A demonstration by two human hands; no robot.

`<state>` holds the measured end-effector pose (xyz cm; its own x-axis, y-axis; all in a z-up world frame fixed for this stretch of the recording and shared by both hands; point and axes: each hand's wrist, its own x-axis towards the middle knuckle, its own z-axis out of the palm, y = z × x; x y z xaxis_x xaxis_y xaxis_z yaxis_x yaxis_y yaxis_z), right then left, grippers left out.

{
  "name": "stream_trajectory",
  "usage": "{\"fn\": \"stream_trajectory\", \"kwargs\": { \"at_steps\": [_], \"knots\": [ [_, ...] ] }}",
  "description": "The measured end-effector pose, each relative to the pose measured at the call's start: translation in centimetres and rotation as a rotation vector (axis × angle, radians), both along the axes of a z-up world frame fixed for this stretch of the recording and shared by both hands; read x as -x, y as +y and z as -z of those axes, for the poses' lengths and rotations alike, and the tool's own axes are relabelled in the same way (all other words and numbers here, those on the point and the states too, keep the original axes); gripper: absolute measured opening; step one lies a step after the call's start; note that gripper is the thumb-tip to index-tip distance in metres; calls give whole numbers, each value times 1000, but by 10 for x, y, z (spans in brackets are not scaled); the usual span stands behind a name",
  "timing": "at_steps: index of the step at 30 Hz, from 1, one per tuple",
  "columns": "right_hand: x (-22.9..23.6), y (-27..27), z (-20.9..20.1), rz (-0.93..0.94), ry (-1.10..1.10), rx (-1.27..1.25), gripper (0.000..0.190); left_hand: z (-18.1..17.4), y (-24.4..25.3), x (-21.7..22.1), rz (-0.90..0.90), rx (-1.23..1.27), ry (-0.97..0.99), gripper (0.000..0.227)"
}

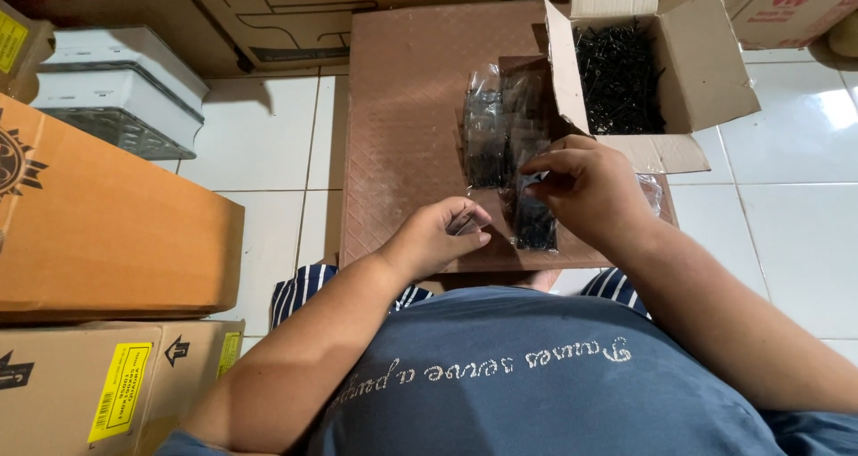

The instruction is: The person sorts small black plastic parts by picking them from a cardboard box and placing them into clear plastic bags on a flat cardboard sheet.

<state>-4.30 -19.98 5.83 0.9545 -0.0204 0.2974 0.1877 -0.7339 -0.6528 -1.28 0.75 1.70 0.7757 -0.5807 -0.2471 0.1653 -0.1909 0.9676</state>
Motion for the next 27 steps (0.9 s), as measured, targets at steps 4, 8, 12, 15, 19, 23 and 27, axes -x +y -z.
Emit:
{"fn": "stream_trajectory", "kwargs": {
  "at_steps": [4, 8, 12, 15, 19, 23, 27],
  "knots": [
    [1, 2, -3, 5, 37, 9, 20, 0, -1, 2, 13, -51, -25, 30],
    [1, 4, -5, 7, 97, -135, 15, 5, -7, 2, 32, -424, -249, 27],
    [3, 5, 3, 33, 170, -231, 14, -7, -7, 7, 18, -399, -252, 30],
    [1, 7, 5, 68, 221, -306, 16, -4, -8, 6, 24, -411, -255, 32],
    [1, 14, 9, 36, 119, -490, 22, 5, -12, 3, 21, -351, -217, 31],
    [4, 30, 9, 71, 70, -571, 21, 11, -15, 1, -17, -296, -209, 31],
    [4, 36, 15, 118, 48, -484, 21, 11, -18, 2, -43, -330, -282, 32]
  ]
}}
